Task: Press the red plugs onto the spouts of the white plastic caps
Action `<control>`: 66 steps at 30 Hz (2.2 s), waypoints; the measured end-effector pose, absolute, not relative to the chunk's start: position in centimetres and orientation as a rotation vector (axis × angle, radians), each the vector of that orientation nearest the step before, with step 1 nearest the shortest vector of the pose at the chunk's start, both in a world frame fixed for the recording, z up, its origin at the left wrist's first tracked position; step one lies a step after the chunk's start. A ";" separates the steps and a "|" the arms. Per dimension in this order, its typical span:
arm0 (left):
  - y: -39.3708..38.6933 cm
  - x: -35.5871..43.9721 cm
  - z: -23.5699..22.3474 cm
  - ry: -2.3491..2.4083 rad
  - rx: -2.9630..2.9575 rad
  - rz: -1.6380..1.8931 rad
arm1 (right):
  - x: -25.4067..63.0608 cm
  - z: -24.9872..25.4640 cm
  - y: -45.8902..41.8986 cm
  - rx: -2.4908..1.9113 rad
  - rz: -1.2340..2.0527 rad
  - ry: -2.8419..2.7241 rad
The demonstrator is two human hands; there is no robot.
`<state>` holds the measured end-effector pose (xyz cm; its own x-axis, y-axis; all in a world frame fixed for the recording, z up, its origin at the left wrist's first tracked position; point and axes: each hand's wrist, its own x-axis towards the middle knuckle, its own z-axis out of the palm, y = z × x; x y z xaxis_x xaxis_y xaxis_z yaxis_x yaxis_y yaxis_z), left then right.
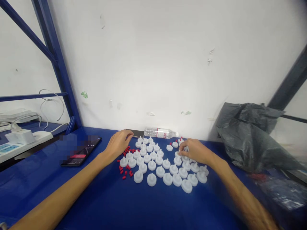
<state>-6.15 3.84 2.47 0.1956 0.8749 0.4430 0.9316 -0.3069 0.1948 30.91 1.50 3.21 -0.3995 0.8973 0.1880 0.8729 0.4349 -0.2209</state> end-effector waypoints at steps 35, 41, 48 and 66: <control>-0.8 -0.8 -0.2 -1.118 -2.782 -0.884 | 22.2 1.7 -2.8 -0.817 -0.112 -2.274; -1.3 -0.6 0.2 -1.109 -2.850 -0.894 | 21.6 1.3 -3.0 -0.731 -0.393 -2.309; -1.7 -0.4 0.8 -1.168 -2.943 -0.966 | 21.6 1.4 -3.3 -0.698 -0.513 -2.293; -2.0 -1.1 2.4 -1.136 -3.125 -1.005 | 21.7 1.8 -4.2 -0.573 -0.390 -2.249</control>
<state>-1.06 -1.99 2.38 0.6291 0.6667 0.3998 0.4783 -0.7374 0.4770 21.69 -4.20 1.84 -0.6038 0.2795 0.7465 0.5146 0.8519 0.0973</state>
